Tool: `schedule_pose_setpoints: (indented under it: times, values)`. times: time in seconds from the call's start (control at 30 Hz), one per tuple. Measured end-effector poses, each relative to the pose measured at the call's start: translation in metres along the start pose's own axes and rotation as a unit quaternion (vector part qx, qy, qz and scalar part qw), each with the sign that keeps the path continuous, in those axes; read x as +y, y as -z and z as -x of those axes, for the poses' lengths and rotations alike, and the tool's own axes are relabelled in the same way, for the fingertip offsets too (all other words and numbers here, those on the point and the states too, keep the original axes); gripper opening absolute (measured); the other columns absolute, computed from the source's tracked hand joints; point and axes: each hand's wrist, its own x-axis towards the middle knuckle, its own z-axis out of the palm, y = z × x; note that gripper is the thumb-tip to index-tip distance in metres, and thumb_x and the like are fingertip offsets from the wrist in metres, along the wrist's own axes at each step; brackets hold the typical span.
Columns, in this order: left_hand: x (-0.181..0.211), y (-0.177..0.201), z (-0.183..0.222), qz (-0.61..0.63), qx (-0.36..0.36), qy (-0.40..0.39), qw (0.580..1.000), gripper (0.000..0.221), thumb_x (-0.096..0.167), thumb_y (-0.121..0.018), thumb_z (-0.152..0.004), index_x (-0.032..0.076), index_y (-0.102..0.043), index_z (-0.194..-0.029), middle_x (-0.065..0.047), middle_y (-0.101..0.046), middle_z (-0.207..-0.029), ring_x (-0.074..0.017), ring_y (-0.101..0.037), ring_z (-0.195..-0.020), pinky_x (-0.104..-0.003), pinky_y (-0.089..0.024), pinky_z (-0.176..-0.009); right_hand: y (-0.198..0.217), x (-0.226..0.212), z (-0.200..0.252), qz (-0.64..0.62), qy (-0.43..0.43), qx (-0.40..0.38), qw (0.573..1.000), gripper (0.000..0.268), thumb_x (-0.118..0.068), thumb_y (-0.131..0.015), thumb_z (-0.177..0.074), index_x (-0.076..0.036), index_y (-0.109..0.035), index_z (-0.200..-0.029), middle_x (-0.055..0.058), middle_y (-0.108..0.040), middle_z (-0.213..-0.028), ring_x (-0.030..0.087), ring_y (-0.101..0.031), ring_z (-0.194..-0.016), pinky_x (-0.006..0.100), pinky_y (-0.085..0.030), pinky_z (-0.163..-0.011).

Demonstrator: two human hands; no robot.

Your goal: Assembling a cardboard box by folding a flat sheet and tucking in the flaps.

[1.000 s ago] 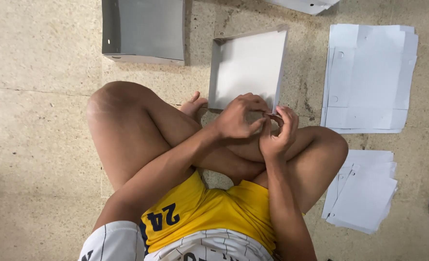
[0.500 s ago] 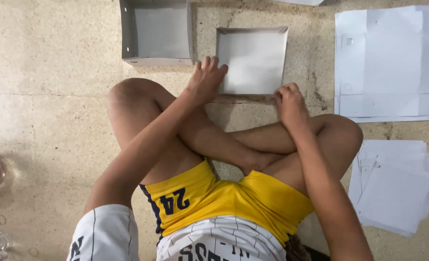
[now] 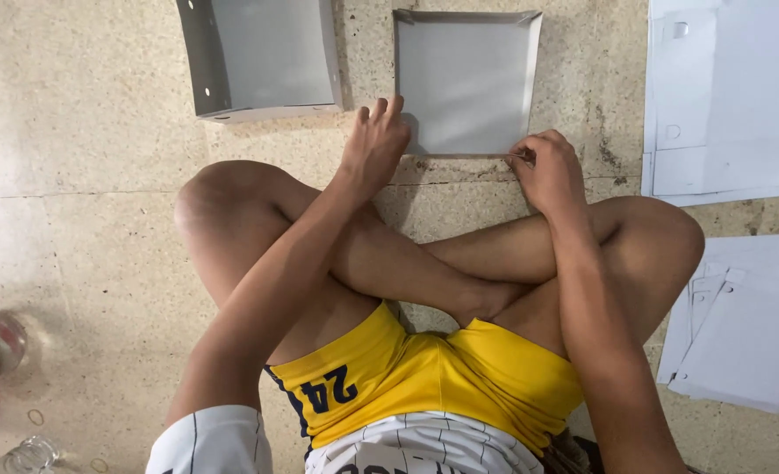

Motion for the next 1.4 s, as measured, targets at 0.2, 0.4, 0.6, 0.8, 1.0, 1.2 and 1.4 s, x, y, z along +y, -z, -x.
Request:
schedule_pose_setpoints:
  times: [0.2, 0.4, 0.6, 0.8, 1.0, 1.2, 1.4]
  values:
    - [0.009, 0.002, 0.003, -0.021, 0.031, -0.006, 0.999, 0.022, 0.008, -0.088, -0.07, 0.007, -0.077, -0.089, -0.01, -0.05, -0.112, -0.026, -0.058, -0.104, -0.035, -0.046, -0.072, -0.006, 0.002, -0.001, 0.013, 0.012, 0.02, 1.0, 0.01, -0.008, -0.075, -0.095, 0.001, -0.077, -0.1, 0.025, -0.061, -0.102, 0.046, -0.067, -0.096, 0.05, -0.058, -0.078]
    - [0.011, -0.019, -0.002, -0.02, -0.011, -0.009, 1.0, 0.017, 0.011, -0.08, -0.079, 0.011, -0.075, -0.095, -0.006, -0.049, -0.107, -0.0225, -0.063, -0.093, -0.036, -0.046, -0.07, -0.009, -0.003, 0.004, 0.054, 0.038, 0.043, 0.997, 0.01, -0.005, -0.073, -0.094, 0.003, -0.077, -0.098, 0.025, -0.062, -0.111, 0.048, -0.066, -0.103, 0.058, -0.056, -0.083]
    - [0.004, 0.004, 0.003, 0.187, -0.016, 0.034, 0.982, 0.038, -0.006, -0.075, -0.083, -0.003, -0.058, -0.116, -0.019, -0.046, -0.12, -0.041, -0.066, -0.108, -0.049, -0.058, -0.086, -0.002, -0.01, 0.005, -0.041, -0.002, 0.07, 0.997, 0.027, -0.011, -0.076, -0.092, -0.012, -0.074, -0.119, 0.016, -0.063, -0.111, 0.038, -0.067, -0.103, 0.045, -0.057, -0.085]
    - [0.009, 0.04, 0.014, 0.267, -0.077, 0.215, 0.936, 0.11, 0.017, -0.087, -0.081, -0.012, -0.009, -0.154, -0.029, -0.047, -0.135, -0.0449, -0.059, -0.123, -0.056, -0.051, -0.102, 0.005, -0.032, 0.007, -0.069, -0.092, 0.014, 0.993, 0.09, -0.024, -0.078, -0.089, 0.011, -0.027, -0.154, 0.028, -0.059, -0.125, 0.036, -0.064, -0.115, 0.048, -0.056, -0.095]
    - [-0.01, -0.044, -0.012, 0.285, -0.096, 0.231, 0.926, 0.088, 0.018, -0.087, -0.08, -0.013, -0.036, -0.145, -0.026, -0.057, -0.129, -0.044, -0.064, -0.114, -0.056, -0.055, -0.091, -0.029, 0.026, -0.007, -0.147, -0.052, 0.05, 0.986, 0.071, -0.023, -0.079, -0.093, 0.005, -0.044, -0.148, 0.023, -0.055, -0.118, 0.035, -0.063, -0.108, 0.038, -0.056, -0.092]
    - [-0.005, -0.007, -0.01, 0.262, -0.118, 0.166, 0.943, 0.067, 0.016, -0.073, -0.091, -0.005, -0.044, -0.147, -0.017, -0.067, -0.113, -0.0364, -0.07, -0.106, -0.051, -0.058, -0.087, -0.035, 0.033, -0.015, -0.156, -0.005, 0.076, 0.985, 0.054, -0.021, -0.078, -0.097, 0.001, -0.055, -0.141, 0.026, -0.059, -0.11, 0.038, -0.065, -0.1, 0.041, -0.059, -0.086]
    - [-0.001, -0.007, -0.013, 0.276, -0.135, 0.154, 0.939, 0.061, 0.02, -0.065, -0.097, -0.003, -0.042, -0.149, -0.018, -0.071, -0.105, -0.0374, -0.072, -0.102, -0.054, -0.057, -0.087, -0.028, 0.029, -0.019, -0.119, 0.0, 0.078, 0.99, 0.039, -0.023, -0.077, -0.098, -0.005, -0.066, -0.131, 0.025, -0.062, -0.103, 0.04, -0.067, -0.089, 0.041, -0.06, -0.074]
